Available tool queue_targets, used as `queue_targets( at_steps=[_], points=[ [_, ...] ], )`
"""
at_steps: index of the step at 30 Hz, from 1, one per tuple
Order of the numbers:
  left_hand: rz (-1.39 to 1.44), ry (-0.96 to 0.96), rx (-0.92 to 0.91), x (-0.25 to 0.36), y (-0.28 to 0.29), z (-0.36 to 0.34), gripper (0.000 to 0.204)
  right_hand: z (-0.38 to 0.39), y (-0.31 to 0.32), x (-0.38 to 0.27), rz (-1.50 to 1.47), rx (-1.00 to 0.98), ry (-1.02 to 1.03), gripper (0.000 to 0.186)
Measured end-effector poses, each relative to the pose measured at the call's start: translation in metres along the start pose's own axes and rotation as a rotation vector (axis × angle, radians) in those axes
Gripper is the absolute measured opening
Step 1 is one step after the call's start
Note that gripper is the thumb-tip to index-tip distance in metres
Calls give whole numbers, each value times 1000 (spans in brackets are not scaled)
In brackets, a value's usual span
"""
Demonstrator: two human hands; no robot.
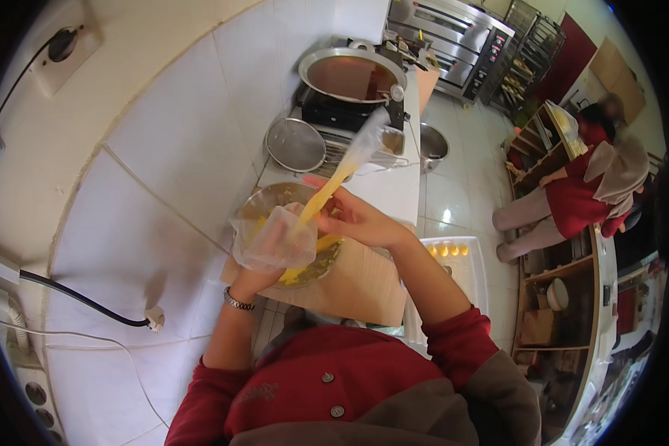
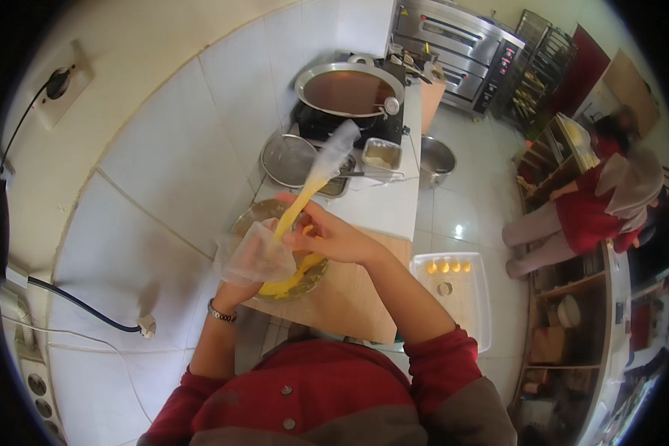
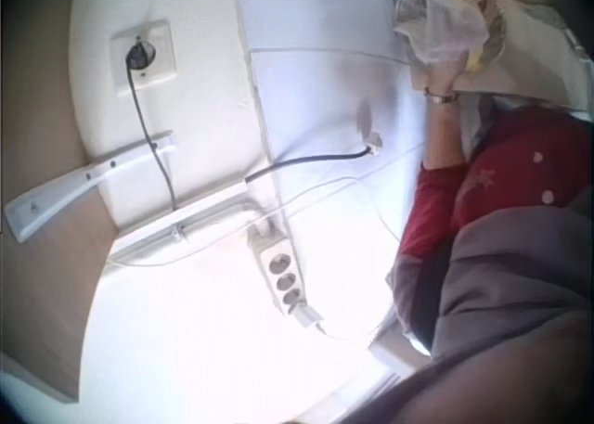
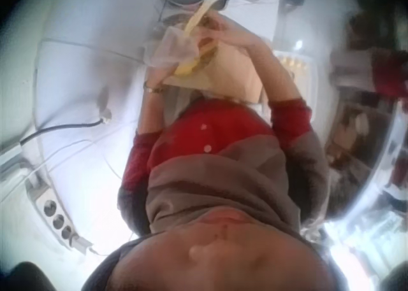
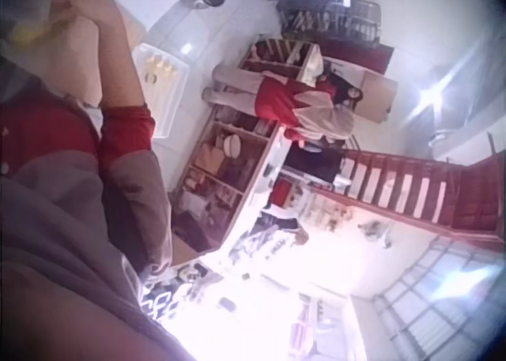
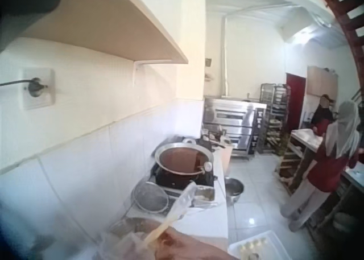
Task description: The person fills a piping bag with yellow dough from a bowl and then pipes the dough onto a tray, using a small round ring to guide the shape.
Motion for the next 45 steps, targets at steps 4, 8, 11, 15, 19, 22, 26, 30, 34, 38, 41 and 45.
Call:
queue_targets(
  at_steps=[4,8,11,15,19,22,26,30,34,38,41,45],
  points=[
    [80,74,-150,11,-27,-3,48,5,10,-5,19,114,-43,23],
    [69,33,-161,56,-39,-13,42,26,39,-37,72,387,45,26],
    [58,126,-252,59,-59,-15,32,51,68,-54,45,590,124,29],
    [-57,-57,-260,24,-96,16,25,67,110,-102,-127,699,390,28],
    [-383,-211,-370,8,-175,28,25,59,119,-86,-138,692,317,29],
    [-280,-57,-405,-107,-224,64,31,29,90,-51,-258,555,256,26],
    [-450,194,-503,-148,-248,90,36,12,66,-4,-156,465,85,23],
    [-276,121,-430,-110,-200,79,37,-3,35,13,-42,340,66,23],
    [-18,431,-315,9,-80,44,27,-17,-3,-8,395,226,195,19],
    [113,210,619,55,23,8,16,-22,-19,-1,644,224,296,19],
    [14,128,585,47,54,-5,15,-23,-52,-32,701,159,392,20],
    [-59,125,569,56,61,-2,13,-37,-48,-8,28,176,232,21]
  ],
)
Point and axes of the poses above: each hand's wrist, its own z-axis away from the middle knuckle, its own y-axis out of the back of the hand, x = y × z, the point moved 7 cm from there along -z, towards the middle knuckle, and after that the axes turned 2 degrees about z, right-handed, at the moved point
